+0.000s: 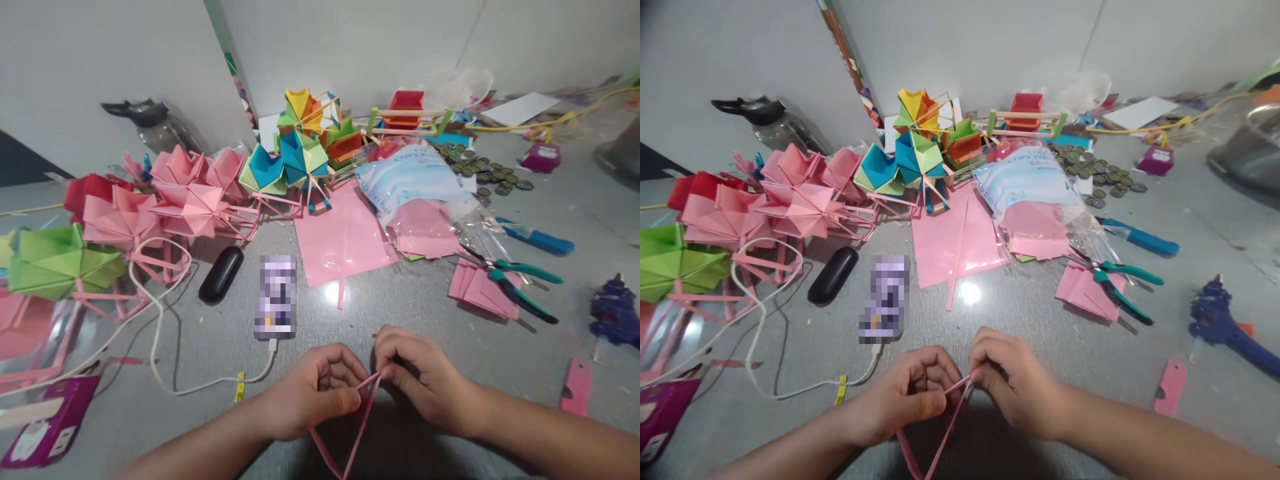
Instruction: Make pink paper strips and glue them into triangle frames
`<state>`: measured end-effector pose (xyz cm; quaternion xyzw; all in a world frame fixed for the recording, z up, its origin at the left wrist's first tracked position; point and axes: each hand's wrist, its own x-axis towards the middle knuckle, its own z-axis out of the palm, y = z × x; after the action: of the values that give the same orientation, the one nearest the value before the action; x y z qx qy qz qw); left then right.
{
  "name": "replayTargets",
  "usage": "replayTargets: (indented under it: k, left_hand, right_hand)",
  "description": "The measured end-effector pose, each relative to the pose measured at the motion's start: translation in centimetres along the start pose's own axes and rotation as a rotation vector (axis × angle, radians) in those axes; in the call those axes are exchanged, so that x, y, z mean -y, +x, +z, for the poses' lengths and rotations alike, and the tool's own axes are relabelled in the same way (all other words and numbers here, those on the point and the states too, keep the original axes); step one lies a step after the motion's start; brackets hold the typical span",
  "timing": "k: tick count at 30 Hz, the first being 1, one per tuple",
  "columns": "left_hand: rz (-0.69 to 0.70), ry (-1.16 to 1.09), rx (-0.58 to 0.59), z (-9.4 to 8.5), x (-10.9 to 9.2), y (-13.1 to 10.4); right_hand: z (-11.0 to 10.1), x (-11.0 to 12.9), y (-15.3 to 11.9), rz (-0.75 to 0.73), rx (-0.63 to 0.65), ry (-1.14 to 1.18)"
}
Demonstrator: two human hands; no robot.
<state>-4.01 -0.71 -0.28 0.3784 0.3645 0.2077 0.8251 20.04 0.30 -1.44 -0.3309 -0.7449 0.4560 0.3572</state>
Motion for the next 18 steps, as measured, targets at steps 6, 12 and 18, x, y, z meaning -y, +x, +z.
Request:
replayTargets:
  k: [6,12,18]
  left_hand:
    - [0.003,-0.085,-0.002,-0.9,-0.1,0.2]
    - [0.108,-0.216,0.076,-1.5,-0.7,0.4]
    - [0.323,-0.324,0.024,-1.4,0.2,0.7]
  right_hand:
    - [-1.4,0.2,0.8,-0.021,-0.180,-0.019]
    - [-2.0,1.0,1.2,-0.032,-0.341,-0.037]
    - [-2.1,0.6,1.1,-0.065,-0.441,-0.072]
